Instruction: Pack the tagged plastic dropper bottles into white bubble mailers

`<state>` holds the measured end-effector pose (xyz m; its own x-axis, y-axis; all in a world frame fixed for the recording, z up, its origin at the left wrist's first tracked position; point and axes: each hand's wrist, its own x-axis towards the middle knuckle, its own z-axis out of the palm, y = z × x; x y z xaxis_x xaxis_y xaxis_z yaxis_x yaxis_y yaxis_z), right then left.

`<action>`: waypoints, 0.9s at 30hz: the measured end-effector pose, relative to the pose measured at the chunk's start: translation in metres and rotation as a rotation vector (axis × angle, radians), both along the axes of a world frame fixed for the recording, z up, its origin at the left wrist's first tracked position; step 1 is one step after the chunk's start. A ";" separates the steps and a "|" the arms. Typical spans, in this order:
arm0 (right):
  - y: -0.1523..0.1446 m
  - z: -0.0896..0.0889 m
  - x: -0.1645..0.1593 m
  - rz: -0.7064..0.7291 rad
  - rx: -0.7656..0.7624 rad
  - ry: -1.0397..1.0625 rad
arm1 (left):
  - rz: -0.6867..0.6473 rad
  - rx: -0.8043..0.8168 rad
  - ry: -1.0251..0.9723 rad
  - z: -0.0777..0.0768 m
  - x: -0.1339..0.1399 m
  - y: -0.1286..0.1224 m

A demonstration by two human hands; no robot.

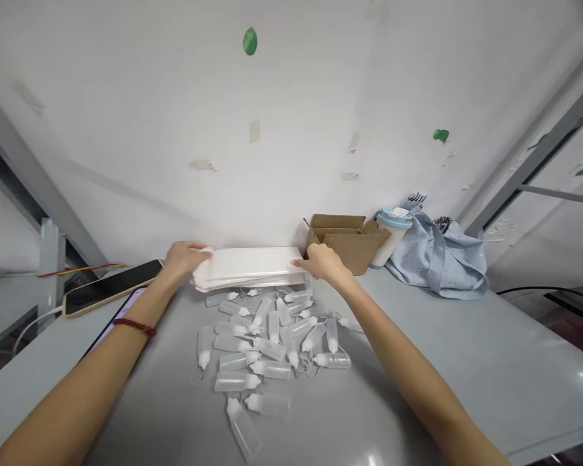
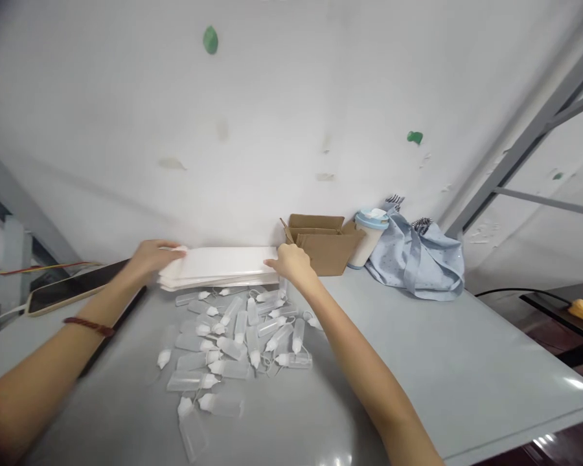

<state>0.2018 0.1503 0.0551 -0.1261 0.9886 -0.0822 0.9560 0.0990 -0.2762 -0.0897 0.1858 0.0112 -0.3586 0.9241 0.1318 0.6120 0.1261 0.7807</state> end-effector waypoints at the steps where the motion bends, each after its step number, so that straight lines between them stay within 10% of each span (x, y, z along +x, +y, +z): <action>1: -0.002 -0.002 -0.004 0.000 0.051 -0.040 | -0.001 -0.039 0.021 -0.007 0.005 0.004; 9: -0.006 -0.022 -0.026 0.228 0.258 -0.228 | -0.158 0.022 0.189 -0.008 0.007 0.004; 17: 0.005 -0.036 -0.020 0.328 0.303 -0.255 | -0.617 0.013 0.571 0.002 0.023 -0.016; 27: 0.019 -0.046 -0.018 0.286 0.414 -0.204 | -0.468 -0.081 0.838 -0.003 0.022 -0.021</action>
<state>0.1838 0.1689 0.0094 -0.4174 0.8721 0.2556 0.9050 0.4244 0.0298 -0.0680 0.1648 0.0077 0.2304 0.9673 0.1066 0.9689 -0.2382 0.0673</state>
